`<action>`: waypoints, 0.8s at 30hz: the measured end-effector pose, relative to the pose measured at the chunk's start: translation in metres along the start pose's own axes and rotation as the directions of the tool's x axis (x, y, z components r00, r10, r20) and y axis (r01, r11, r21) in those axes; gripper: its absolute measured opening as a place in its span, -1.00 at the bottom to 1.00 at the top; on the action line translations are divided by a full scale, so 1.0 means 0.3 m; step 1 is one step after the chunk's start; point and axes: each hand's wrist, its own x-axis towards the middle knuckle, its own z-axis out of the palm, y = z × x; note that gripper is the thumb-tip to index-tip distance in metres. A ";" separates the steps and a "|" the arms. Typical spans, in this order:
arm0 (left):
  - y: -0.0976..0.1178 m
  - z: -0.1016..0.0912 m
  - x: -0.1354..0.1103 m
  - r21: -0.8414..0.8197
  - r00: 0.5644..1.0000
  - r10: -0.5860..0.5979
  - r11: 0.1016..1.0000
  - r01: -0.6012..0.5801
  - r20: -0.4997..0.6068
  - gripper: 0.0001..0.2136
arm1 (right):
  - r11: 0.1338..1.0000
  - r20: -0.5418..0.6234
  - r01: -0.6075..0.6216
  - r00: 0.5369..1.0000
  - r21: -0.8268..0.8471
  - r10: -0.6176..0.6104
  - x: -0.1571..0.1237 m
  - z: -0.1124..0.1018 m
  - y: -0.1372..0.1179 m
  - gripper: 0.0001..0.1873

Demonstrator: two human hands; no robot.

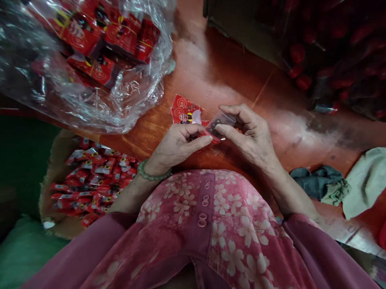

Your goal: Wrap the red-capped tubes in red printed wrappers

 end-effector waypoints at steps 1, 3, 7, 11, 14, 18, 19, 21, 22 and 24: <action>0.003 0.004 0.003 -0.028 0.999 -0.026 0.999 0.026 0.019 -0.74 | 1.000 -0.011 -0.014 1.000 0.009 0.014 0.000 0.001 0.007 -0.65; 0.008 0.012 0.009 -0.087 0.995 -0.068 0.993 0.074 0.067 -0.70 | 0.998 -0.003 -0.052 0.999 0.027 0.052 0.001 -0.003 0.020 -0.63; 0.006 0.018 0.018 -0.119 0.988 -0.074 0.989 0.090 0.134 -0.67 | 0.989 0.011 -0.087 0.996 0.116 0.087 0.007 -0.009 0.038 -0.64; -0.008 0.009 0.021 -0.017 0.998 -0.016 1.000 0.017 0.056 -0.75 | 0.989 0.009 -0.095 0.996 0.117 0.094 0.003 0.013 0.045 -0.62; -0.015 0.008 0.018 -0.016 0.999 -0.040 0.999 0.041 0.034 -0.72 | 0.981 0.013 -0.107 0.994 0.160 0.106 -0.009 0.040 0.050 -0.61; -0.016 0.026 0.020 -0.222 0.985 -0.142 0.962 0.160 0.095 -0.67 | 0.981 0.009 -0.111 0.994 0.161 0.111 -0.019 0.054 0.049 -0.65; -0.015 0.032 0.022 -0.258 0.982 -0.157 0.949 0.179 0.106 -0.66 | 0.982 0.017 -0.117 0.993 0.148 0.115 -0.019 0.052 0.048 -0.66; -0.012 0.040 0.026 -0.301 0.979 -0.167 0.933 0.195 0.117 -0.63 | 0.981 0.033 -0.132 0.991 0.140 0.128 -0.019 0.047 0.050 -0.67; -0.010 0.041 0.028 -0.314 0.979 -0.165 0.929 0.196 0.122 -0.62 | 0.980 0.043 -0.140 0.990 0.141 0.135 -0.018 0.043 0.052 -0.67; -0.007 0.037 0.030 -0.328 0.978 -0.156 0.925 0.193 0.137 -0.60 | 0.980 0.043 -0.148 0.989 0.136 0.143 -0.018 0.039 0.060 -0.67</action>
